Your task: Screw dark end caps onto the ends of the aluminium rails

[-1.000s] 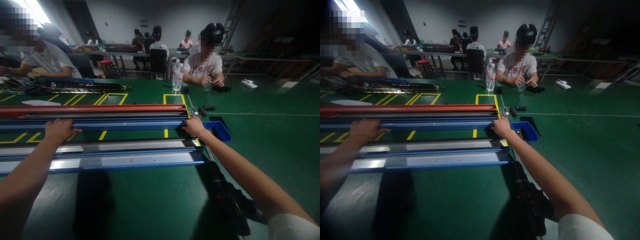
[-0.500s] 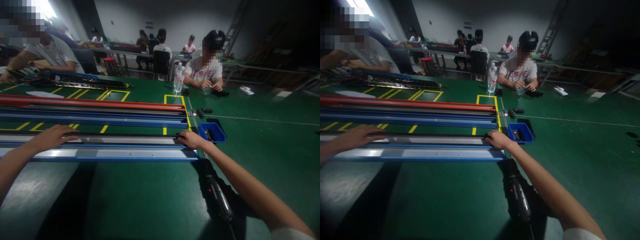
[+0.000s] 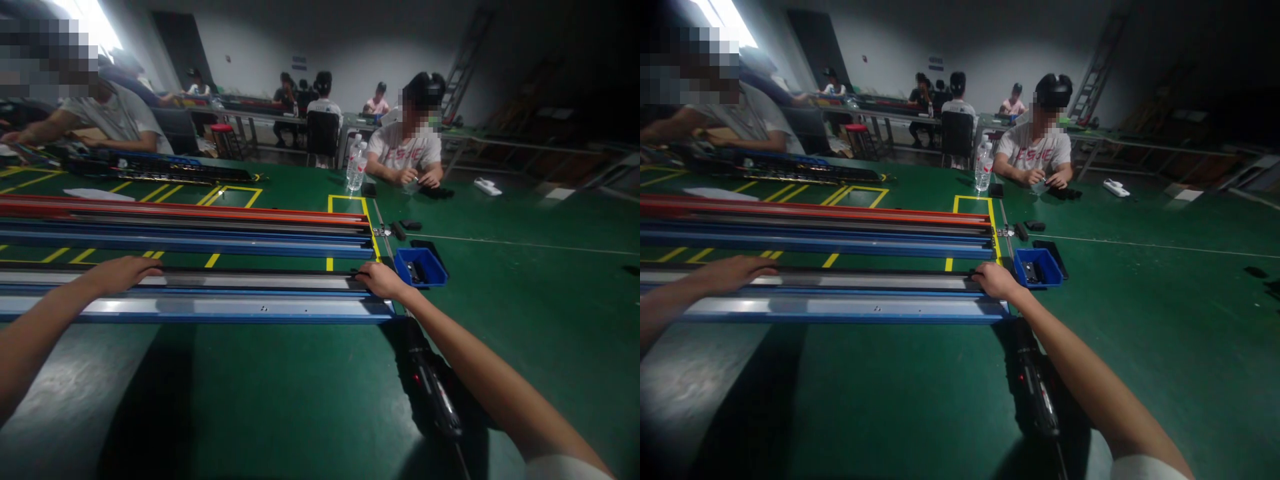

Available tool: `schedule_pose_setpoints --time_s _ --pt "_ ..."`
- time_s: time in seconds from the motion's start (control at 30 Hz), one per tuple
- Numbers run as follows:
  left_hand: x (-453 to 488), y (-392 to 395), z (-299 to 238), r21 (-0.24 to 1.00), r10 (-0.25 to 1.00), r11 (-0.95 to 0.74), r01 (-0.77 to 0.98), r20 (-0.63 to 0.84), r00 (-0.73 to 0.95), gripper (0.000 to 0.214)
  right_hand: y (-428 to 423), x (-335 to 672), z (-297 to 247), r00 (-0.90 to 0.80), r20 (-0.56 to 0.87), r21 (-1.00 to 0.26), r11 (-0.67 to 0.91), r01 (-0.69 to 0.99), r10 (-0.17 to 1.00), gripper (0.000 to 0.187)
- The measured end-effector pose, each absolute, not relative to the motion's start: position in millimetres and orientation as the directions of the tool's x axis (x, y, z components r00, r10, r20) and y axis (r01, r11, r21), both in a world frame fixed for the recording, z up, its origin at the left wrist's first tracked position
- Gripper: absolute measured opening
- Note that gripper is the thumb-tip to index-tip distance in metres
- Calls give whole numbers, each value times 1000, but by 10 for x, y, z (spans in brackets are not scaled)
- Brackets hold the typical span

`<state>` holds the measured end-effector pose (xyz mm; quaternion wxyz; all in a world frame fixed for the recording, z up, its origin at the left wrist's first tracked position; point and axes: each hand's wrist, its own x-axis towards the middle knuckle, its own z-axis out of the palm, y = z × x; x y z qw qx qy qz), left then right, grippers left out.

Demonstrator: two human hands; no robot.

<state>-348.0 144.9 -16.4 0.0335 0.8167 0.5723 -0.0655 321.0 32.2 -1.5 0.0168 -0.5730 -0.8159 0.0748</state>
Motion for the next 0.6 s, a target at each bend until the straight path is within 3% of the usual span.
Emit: schedule_pose_setpoints --time_s 0.27,0.6 --pt "-3373 1395 2 -86 929 -273 958 -281 239 61 298 3178 62 -332 5 -158 329 931 943 25" --pt "-3313 1318 377 -133 944 -247 960 -258 207 62 243 3169 232 -297 120 -150 313 938 947 23"
